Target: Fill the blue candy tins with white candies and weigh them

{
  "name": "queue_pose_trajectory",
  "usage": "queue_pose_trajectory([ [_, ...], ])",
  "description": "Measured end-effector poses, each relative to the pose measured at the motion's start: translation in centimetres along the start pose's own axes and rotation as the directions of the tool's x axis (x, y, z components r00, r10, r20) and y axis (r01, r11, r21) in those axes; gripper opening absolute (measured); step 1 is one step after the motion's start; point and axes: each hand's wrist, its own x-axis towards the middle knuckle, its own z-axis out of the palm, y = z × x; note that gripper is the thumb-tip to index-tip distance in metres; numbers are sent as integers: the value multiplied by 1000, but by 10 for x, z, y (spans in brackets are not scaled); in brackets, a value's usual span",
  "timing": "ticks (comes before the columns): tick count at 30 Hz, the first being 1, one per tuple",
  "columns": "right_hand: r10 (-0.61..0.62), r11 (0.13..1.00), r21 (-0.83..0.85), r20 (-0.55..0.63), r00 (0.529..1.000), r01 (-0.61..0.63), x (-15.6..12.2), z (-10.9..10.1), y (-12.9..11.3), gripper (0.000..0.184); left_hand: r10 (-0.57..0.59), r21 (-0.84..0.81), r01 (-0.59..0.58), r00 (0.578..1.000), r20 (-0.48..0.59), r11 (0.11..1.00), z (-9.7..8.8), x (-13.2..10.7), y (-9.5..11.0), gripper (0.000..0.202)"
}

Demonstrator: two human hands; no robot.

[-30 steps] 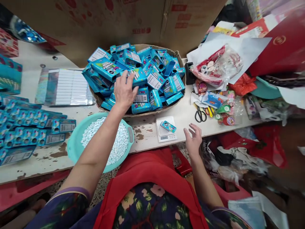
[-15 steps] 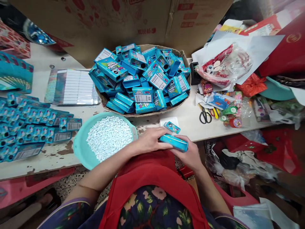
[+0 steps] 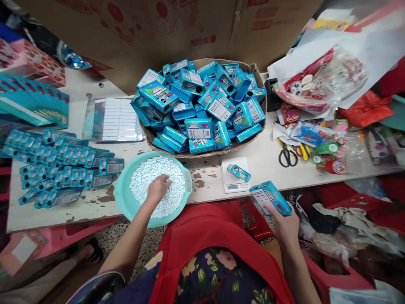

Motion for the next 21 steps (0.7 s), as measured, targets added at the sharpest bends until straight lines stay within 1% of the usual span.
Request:
queue_pose_trajectory([
  [1, 5, 1000, 6, 3, 1000, -5, 2, 5, -2, 53, 12, -47, -9, 998, 59, 999, 6, 0, -10, 26],
  [2, 14, 1000, 4, 4, 1000, -14, 3, 10, -4, 54, 24, -89, -17, 996, 81, 996, 12, 1, -17, 23],
  [4, 25, 1000, -10, 14, 1000, -25, 6, 19, -11, 56, 23, -183, -15, 999, 42, 983, 18, 1, -24, 15],
  [5, 26, 1000, -14, 21, 999, -25, 6, 22, -15, 58, 8, -261, -1, 1000, 28, 965, 18, 0, -26, 12],
  [6, 27, 1000, -10, 30, 999, -26, 7, 24, -18, 59, -18, -376, 30, 999, 37, 926, 18, -1, -29, 11],
  [7, 28, 1000, 8, 41, 999, -28, 7, 26, -20, 60, -49, -522, 80, 996, 73, 849, 16, -3, -32, 13],
  [8, 27, 999, 38, 52, 998, -29, 8, 27, -21, 61, -75, -675, 142, 989, 127, 724, 14, -5, -36, 17],
  [9, 22, 997, 76, 66, 998, -28, 8, 27, -22, 61, -87, -808, 202, 979, 185, 554, 11, -7, -40, 22],
  [10, 17, 992, 125, 81, 997, -27, 8, 28, -22, 61, -83, -898, 250, 968, 236, 363, 9, -8, -45, 27],
  [11, 14, 984, 177, 96, 995, -31, 9, 28, -21, 61, -71, -942, 280, 960, 272, 186, 8, -9, -49, 32],
  [12, 15, 974, 225, 108, 994, -39, 9, 28, -20, 60, -57, -952, 301, 953, 297, 58, 7, -8, -52, 35],
  [13, 18, 964, 263, 112, 994, -47, 9, 28, -18, 60, -49, -949, 316, 947, 317, -14, 5, -7, -54, 37],
  [14, 24, 958, 283, 109, 994, -55, 10, 28, -15, 59, -41, -942, 334, 941, 335, -46, 4, -3, -53, 36],
  [15, 31, 956, 287, 99, 995, -58, 10, 27, -12, 58, -37, -937, 347, 937, 349, -32, 2, 0, -49, 35],
  [16, 35, 958, 280, 84, 996, -58, 11, 26, -9, 57, -36, -936, 351, 936, 350, 26, 0, 5, -42, 33],
  [17, 36, 962, 267, 67, 997, -53, 12, 24, -5, 56, -28, -934, 334, 942, 334, 125, -4, 9, -31, 32],
  [18, 36, 966, 253, 53, 998, -48, 12, 23, -2, 55, 4, -921, 291, 953, 302, 258, -8, 12, -16, 30],
  [19, 39, 970, 240, 40, 998, -47, 12, 21, 2, 54, 68, -888, 207, 964, 256, 410, -13, 15, 2, 29],
  [20, 46, 971, 235, 32, 998, -52, 13, 20, 6, 53, 165, -827, 78, 965, 202, 557, -18, 16, 24, 28],
  [21, 55, 970, 236, 29, 998, -60, 13, 18, 9, 53, 286, -740, -83, 946, 152, 667, -22, 17, 49, 26],
])
